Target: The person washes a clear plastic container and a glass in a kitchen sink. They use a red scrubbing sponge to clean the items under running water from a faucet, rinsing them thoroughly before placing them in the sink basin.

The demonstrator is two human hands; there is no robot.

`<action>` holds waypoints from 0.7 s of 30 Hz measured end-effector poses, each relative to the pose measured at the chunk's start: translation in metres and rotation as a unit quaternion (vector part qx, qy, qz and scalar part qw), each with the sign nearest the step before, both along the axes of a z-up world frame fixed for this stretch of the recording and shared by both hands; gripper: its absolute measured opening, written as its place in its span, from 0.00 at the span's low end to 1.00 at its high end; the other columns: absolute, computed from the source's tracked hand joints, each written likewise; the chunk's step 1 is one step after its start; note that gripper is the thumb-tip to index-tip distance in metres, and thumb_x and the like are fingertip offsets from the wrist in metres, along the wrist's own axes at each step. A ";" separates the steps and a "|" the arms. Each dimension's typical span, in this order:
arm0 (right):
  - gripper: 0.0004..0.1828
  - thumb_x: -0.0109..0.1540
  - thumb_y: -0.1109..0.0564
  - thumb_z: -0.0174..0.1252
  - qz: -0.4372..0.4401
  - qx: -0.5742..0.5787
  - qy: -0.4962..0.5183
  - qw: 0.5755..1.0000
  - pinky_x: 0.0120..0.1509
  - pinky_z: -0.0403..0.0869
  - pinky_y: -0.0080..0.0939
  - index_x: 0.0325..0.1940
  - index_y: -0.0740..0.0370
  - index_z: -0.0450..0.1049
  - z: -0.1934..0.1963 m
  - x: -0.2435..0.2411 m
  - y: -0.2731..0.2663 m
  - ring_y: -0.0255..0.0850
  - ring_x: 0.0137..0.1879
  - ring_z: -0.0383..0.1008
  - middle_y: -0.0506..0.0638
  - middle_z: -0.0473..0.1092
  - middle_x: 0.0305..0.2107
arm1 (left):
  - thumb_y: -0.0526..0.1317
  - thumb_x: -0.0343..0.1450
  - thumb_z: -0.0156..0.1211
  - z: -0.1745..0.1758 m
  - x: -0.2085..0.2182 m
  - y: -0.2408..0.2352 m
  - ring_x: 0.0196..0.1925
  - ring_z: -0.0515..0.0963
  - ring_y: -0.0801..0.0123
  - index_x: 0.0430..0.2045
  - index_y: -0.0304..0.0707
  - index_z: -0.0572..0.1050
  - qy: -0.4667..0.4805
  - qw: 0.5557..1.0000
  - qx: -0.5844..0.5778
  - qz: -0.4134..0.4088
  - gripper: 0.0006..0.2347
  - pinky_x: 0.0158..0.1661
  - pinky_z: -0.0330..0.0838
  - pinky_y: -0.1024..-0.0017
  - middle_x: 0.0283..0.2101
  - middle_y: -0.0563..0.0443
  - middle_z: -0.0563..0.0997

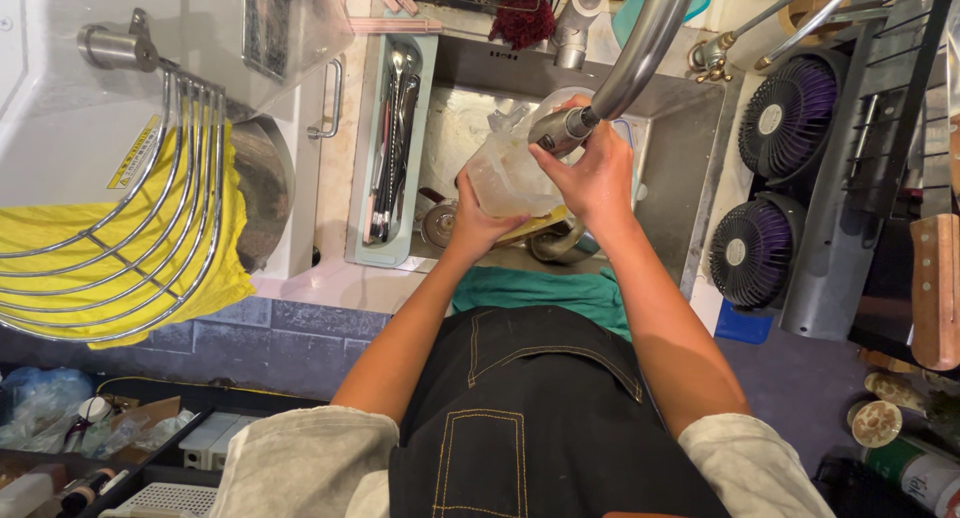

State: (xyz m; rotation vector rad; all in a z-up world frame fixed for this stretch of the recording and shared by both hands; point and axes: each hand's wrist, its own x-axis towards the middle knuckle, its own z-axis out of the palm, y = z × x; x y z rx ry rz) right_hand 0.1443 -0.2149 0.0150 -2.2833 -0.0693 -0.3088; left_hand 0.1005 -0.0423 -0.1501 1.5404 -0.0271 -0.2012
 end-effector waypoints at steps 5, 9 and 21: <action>0.31 0.55 0.56 0.77 -0.008 -0.029 0.016 0.999 0.43 0.76 0.44 0.56 0.60 0.68 0.000 -0.002 0.001 0.44 0.36 0.80 0.51 0.78 0.33 | 0.33 0.59 0.78 -0.007 -0.002 -0.002 0.65 0.72 0.59 0.66 0.35 0.52 0.059 0.990 -0.124 -0.019 0.43 0.63 0.69 0.63 0.62 0.41 0.70; 0.31 0.56 0.55 0.76 -0.005 -0.044 0.012 0.999 0.45 0.77 0.45 0.58 0.61 0.69 0.001 -0.003 -0.004 0.45 0.39 0.81 0.51 0.78 0.34 | 0.36 0.64 0.70 -0.023 -0.010 -0.003 0.63 0.74 0.56 0.64 0.31 0.59 0.240 0.939 -0.244 -0.025 0.33 0.63 0.68 0.61 0.60 0.41 0.74; 0.32 0.53 0.51 0.76 -0.002 -0.084 0.034 0.996 0.40 0.75 0.53 0.53 0.68 0.69 0.019 -0.010 -0.005 0.55 0.35 0.77 0.57 0.74 0.29 | 0.60 0.72 0.50 0.012 -0.011 -0.006 0.59 0.78 0.50 0.65 0.30 0.59 0.289 0.856 -0.418 -0.097 0.34 0.63 0.68 0.52 0.60 0.39 0.74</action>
